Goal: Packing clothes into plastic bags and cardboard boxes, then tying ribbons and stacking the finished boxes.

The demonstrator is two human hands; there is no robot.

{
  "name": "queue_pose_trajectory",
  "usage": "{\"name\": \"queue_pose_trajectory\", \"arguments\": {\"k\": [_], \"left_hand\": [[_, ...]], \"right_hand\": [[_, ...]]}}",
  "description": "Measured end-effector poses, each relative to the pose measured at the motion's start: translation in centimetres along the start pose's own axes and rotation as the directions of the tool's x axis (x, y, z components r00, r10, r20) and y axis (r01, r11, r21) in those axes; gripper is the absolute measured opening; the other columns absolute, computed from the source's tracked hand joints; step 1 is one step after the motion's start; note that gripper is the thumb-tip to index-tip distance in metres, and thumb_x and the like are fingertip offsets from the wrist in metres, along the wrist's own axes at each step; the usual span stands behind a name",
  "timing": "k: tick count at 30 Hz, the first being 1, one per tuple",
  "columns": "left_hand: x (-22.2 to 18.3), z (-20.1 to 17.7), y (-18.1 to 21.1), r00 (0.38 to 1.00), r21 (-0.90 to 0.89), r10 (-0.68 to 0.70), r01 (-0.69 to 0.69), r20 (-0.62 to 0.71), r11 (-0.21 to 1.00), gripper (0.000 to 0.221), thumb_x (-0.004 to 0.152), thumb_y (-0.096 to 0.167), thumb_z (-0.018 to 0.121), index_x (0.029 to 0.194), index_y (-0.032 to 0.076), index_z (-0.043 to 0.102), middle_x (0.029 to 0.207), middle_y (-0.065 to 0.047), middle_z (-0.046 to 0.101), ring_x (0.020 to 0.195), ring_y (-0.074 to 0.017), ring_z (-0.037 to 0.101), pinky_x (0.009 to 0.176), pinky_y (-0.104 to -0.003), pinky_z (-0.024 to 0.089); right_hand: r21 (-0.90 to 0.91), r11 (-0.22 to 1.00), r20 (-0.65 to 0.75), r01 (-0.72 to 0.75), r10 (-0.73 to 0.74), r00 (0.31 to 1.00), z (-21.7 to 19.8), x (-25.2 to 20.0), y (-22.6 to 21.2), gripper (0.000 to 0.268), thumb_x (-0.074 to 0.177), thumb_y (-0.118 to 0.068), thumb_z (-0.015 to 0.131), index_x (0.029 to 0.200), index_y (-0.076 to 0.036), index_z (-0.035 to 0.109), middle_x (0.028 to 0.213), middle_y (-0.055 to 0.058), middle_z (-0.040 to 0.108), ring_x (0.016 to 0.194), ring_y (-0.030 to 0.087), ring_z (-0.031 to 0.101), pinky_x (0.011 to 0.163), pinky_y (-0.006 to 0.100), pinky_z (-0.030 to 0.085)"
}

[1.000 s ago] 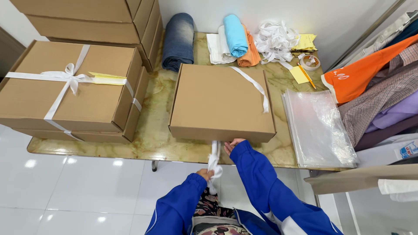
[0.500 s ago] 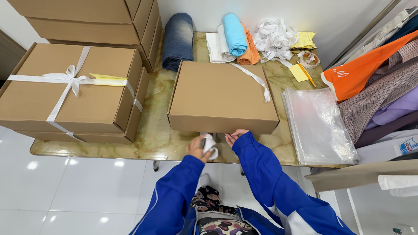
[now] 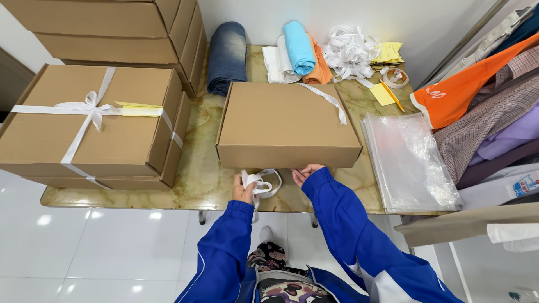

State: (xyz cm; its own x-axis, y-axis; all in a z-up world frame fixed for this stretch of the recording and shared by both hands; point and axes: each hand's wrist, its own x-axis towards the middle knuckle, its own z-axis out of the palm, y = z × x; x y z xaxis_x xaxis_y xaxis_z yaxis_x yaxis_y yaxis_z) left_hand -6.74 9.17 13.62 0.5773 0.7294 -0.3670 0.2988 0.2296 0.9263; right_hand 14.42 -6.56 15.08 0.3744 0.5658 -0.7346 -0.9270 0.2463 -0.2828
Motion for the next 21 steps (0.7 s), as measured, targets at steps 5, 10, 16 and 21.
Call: {"name": "queue_pose_trajectory", "arguments": {"k": [5, 10, 16, 21], "left_hand": [[0.5, -0.4, 0.3, 0.999, -0.394, 0.018, -0.029, -0.032, 0.919, 0.051, 0.072, 0.034, 0.068, 0.038, -0.003, 0.058, 0.035, -0.018, 0.047, 0.027, -0.0213, 0.044, 0.033, -0.032, 0.042], [3.9, 2.7, -3.5, 0.976, -0.437, 0.100, -0.006, 0.194, 0.900, 0.040, 0.072, 0.023, 0.065, 0.046, -0.004, 0.052, 0.037, -0.018, 0.043, 0.033, -0.0250, 0.046, 0.036, -0.032, 0.044], [6.0, 1.3, -5.7, 0.907, -0.079, -0.260, 0.302, 0.332, 0.950, 0.029, 0.066, 0.021, 0.065, 0.052, -0.002, 0.054, 0.047, -0.023, 0.054, 0.036, -0.0278, 0.057, 0.041, -0.035, 0.056], [6.6, -2.8, -4.8, 0.861, 0.178, -0.488, 0.463, 0.142, 0.868, 0.020, 0.078, 0.008, 0.065, 0.079, -0.012, 0.067, 0.054, -0.027, 0.059, 0.047, -0.0355, 0.068, 0.047, -0.050, 0.063]], "right_hand": [[0.007, 1.000, -0.010, -0.005, 0.005, 1.000, 0.4, -0.2, -0.6, 0.057, 0.080, 0.000, 0.054, 0.135, -0.006, 0.042, 0.141, 0.013, 0.049, 0.133, 0.032, 0.052, 0.105, 0.047, 0.052], [0.004, 1.000, -0.009, 0.005, -0.005, 1.000, 4.6, -4.4, 0.5, 0.097, 0.077, -0.027, 0.075, 0.152, -0.013, 0.016, 0.155, 0.013, 0.024, 0.145, 0.031, 0.034, 0.117, 0.054, 0.034], [-0.089, 0.995, -0.206, 0.035, -0.053, 0.977, 9.4, -5.9, 1.4, 0.126, 0.060, -0.063, 0.086, 0.154, -0.019, 0.015, 0.154, 0.013, 0.024, 0.133, 0.029, 0.043, 0.104, 0.043, 0.041], [-0.166, 0.986, -0.293, 0.002, -0.051, 0.955, 7.9, -1.8, 0.2, 0.125, 0.055, -0.072, 0.083, 0.150, -0.015, 0.025, 0.148, 0.014, 0.033, 0.123, 0.026, 0.049, 0.093, 0.035, 0.045]]}}
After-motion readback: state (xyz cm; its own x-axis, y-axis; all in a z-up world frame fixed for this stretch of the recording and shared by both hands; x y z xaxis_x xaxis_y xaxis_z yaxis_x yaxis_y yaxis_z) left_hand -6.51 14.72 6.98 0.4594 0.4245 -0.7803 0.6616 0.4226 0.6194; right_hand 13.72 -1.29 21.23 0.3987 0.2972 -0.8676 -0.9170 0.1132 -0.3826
